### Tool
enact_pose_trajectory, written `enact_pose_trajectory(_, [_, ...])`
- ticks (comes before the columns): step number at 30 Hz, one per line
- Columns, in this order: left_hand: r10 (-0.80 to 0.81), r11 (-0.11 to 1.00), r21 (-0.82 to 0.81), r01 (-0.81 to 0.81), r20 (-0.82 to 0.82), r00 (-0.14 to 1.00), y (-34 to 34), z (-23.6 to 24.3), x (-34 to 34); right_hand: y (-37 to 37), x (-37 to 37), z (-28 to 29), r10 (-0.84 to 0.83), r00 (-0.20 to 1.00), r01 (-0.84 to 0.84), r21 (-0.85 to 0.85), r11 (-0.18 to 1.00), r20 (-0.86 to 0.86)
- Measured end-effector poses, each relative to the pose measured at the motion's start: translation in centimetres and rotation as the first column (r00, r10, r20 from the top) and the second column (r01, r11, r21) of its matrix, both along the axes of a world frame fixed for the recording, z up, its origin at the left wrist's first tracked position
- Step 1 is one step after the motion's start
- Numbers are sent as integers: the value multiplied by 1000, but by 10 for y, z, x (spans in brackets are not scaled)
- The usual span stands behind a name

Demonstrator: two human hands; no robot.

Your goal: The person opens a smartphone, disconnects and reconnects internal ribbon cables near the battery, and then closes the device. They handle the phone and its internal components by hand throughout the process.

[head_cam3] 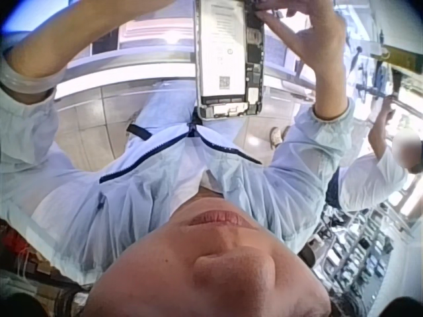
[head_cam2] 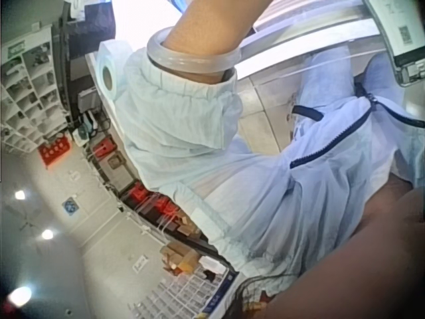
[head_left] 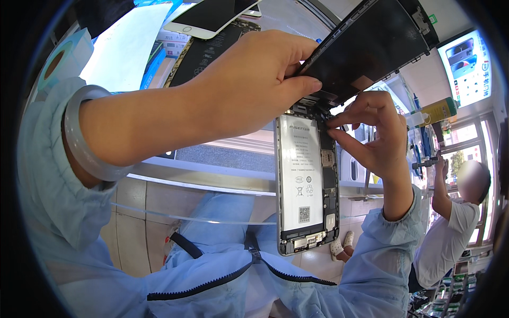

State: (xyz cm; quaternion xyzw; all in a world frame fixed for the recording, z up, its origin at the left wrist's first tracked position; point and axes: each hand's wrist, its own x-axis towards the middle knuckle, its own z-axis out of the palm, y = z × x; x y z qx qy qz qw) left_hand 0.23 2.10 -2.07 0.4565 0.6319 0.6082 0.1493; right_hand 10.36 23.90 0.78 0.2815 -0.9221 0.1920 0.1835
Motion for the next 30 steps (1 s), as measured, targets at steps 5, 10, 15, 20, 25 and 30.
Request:
enact_pose_trajectory(5, [37,998,-52,-38,-13,999,-2,3,1,-4,-3,-1,-17,1000,17,9,1000,-18])
enact_pose_trajectory(10, [34,998,-50,-35,-30,999,-2,3,1,3,-5,-2,42,995,-41,20,999,-92])
enact_pose_trajectory(15, [24,999,-44,-24,-6,1000,-2,3,1,7,-6,-8,96,987,-94,16,995,-128])
enact_pose_trajectory(20, [24,999,-29,-24,-17,1000,-3,3,0,1,-5,-7,91,982,-83,53,995,-167])
enact_pose_trajectory(25, [24,999,-29,-24,-11,1000,-2,3,0,-7,-1,-3,85,978,-63,120,991,-190])
enact_pose_trajectory(30, [52,996,-70,-53,-15,999,-2,3,1,-16,6,1,5,988,19,151,988,-152])
